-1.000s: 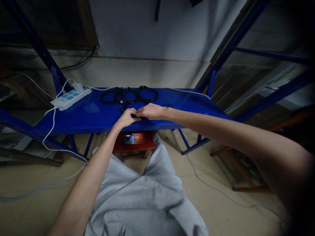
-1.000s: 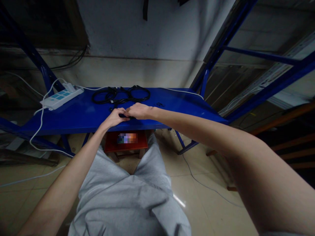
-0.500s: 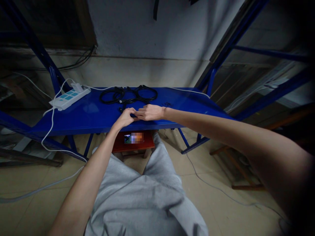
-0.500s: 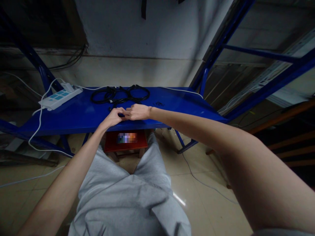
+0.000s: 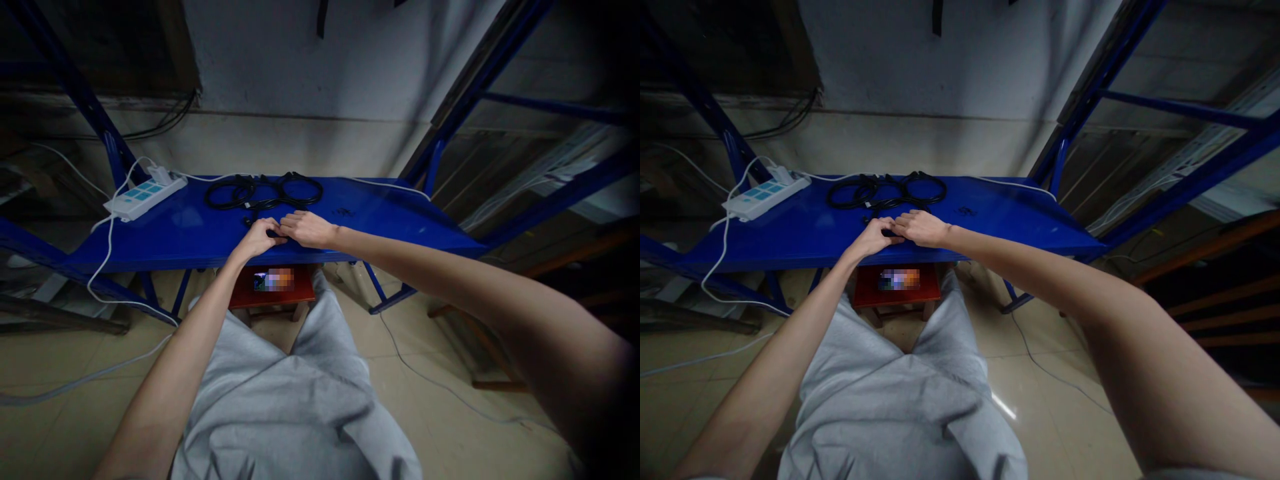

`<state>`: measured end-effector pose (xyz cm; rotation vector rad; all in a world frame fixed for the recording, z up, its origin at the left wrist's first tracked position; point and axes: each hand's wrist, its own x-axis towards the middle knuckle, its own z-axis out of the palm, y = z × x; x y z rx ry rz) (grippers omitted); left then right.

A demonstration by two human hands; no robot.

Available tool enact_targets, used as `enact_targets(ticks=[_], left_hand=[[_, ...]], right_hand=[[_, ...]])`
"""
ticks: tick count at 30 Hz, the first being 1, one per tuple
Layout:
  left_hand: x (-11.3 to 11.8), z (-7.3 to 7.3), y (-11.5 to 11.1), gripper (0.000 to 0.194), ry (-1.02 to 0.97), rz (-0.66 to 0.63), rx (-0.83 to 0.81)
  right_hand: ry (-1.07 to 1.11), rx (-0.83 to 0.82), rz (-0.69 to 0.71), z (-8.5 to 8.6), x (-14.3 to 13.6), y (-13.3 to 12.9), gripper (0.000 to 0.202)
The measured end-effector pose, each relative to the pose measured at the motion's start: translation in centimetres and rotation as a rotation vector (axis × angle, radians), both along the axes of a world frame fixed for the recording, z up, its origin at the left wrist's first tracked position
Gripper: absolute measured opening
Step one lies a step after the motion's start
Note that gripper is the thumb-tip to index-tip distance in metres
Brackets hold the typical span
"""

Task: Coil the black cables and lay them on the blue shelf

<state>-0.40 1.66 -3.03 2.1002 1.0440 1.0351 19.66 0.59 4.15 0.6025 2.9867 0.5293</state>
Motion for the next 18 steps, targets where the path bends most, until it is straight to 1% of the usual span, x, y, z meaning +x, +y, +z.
enact_targets(ticks=[4,7,10,12,14,18], left_hand=[[0.0,-0.2,0.1,0.013,-0.006,-0.006,0.005],[0.0,-0.3,0.1,0.011,-0.006,-0.02,0.006],[0.0,-0.2,0.0,0.009,0.014,-0.009,0.008],[0.0,-0.1,-0.1,0.01,0.029,-0.001,0.014],[0.0,0.0,-0.2,0.01,0.039,0.001,0.023],[0.0,0.3,-0.4,0.009,0.048,0.007,0.038]], right_hand=[[0.03,-0.01,-0.089,0.1,-0.5,-0.7,0.036],[-0.001,0.0,-0.1,0.4,-0.6,-0.9,0.036],[-0.03,0.008,-0.105,0.5,-0.7,-1.0,0.037],[-0.035,-0.001,-0.134,0.5,-0.9,-1.2,0.038],[-0.029,-0.022,-0.197,0.6,-1.4,-1.4,0.038],[-0.006,-0.109,-0.398,1.1,-2.9,-1.7,0.031]])
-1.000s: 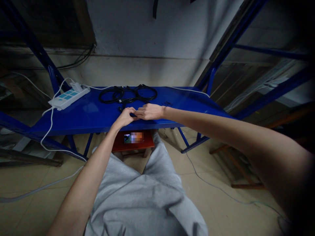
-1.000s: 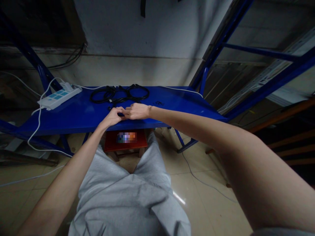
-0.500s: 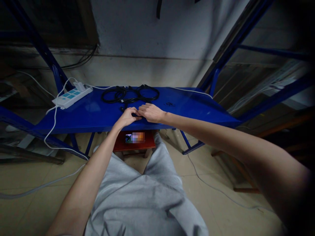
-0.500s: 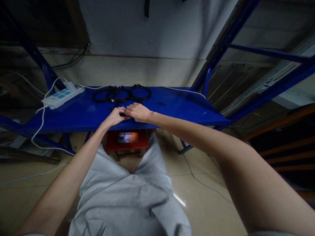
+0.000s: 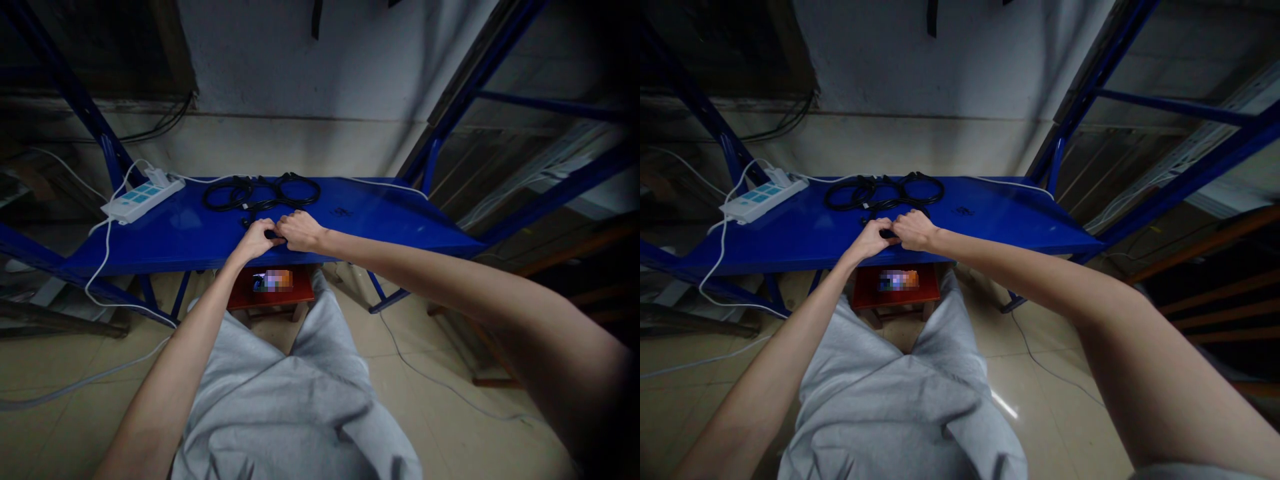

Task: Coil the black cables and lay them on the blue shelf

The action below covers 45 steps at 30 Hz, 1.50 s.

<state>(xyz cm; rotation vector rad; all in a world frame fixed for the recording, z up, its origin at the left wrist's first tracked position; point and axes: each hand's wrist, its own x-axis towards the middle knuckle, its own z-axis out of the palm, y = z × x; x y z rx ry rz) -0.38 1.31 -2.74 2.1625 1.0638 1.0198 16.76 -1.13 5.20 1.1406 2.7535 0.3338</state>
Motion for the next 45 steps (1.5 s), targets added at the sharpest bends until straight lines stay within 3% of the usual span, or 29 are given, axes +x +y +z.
enact_targets(ticks=[4,8,13,20,25,34,38,42,45], left_hand=[[0.1,0.1,-0.1,0.009,0.015,0.017,0.009],[0.1,0.1,-0.2,0.009,0.02,0.021,0.007],[0.0,0.1,-0.4,0.009,0.004,0.021,0.025],[-0.1,-0.5,0.0,0.012,0.027,0.018,0.03],[-0.1,-0.8,-0.2,0.014,0.084,0.129,0.078],[0.2,-0.4,-1.1,0.013,0.163,0.098,0.114],[0.4,-0.5,-1.2,0.012,0.155,0.11,0.119],[0.7,-0.5,-1.3,0.011,0.143,0.118,0.102],[1.0,-0.3,-1.5,0.009,0.122,0.116,0.084]], right_hand=[[0.031,-0.092,-0.17,0.8,-1.2,0.1,0.033],[0.05,-0.142,-0.25,1.5,-1.4,0.1,0.036],[0.048,-0.163,-0.252,1.6,-1.0,-0.4,0.031],[0.033,-0.173,-0.141,1.3,0.5,-0.5,0.029],[0.306,-0.122,-0.093,1.2,2.2,-1.9,0.032],[0.897,-0.115,0.011,3.4,5.5,-5.4,0.022],[0.824,-0.108,0.066,2.1,6.2,-5.5,0.026],[0.609,-0.026,0.041,-1.4,6.3,-4.0,0.04],[0.629,-0.028,-0.016,-4.2,6.2,-2.1,0.042]])
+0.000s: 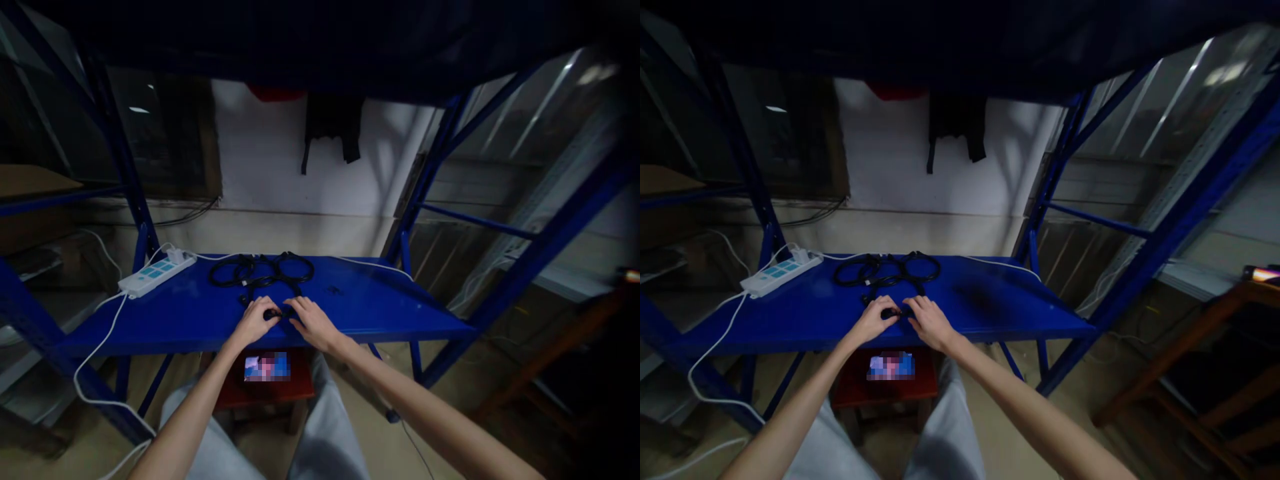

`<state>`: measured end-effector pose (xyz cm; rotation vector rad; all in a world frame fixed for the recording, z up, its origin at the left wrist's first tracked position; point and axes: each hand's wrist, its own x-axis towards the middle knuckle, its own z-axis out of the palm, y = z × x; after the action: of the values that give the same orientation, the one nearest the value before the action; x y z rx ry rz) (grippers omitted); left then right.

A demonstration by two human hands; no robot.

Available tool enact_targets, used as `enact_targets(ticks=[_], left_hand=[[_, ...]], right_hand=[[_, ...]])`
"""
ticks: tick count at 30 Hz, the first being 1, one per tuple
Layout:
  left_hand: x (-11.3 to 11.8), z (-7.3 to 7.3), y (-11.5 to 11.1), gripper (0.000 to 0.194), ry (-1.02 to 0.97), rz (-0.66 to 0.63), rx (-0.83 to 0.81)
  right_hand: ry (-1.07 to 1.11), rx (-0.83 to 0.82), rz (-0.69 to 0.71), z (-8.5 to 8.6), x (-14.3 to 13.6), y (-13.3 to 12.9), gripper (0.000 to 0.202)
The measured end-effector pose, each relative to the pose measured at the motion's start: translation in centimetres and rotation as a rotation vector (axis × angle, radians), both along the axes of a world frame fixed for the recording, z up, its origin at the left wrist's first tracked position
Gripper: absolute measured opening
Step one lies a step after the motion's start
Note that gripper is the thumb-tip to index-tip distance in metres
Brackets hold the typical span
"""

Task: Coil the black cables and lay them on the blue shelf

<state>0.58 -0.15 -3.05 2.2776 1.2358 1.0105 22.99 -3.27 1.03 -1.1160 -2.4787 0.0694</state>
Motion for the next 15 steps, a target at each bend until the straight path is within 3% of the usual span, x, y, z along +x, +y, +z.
enact_targets(ticks=[5,15], left_hand=[[0.4,0.3,-0.3,0.011,-0.011,0.024,-0.04],[1.1,-0.7,-0.1,0.012,-0.087,0.081,-0.079]], right_hand=[[0.136,-0.042,-0.063,-2.5,-0.2,1.8,0.029],[0.188,-0.076,-0.095,-2.2,0.1,0.8,0.025]])
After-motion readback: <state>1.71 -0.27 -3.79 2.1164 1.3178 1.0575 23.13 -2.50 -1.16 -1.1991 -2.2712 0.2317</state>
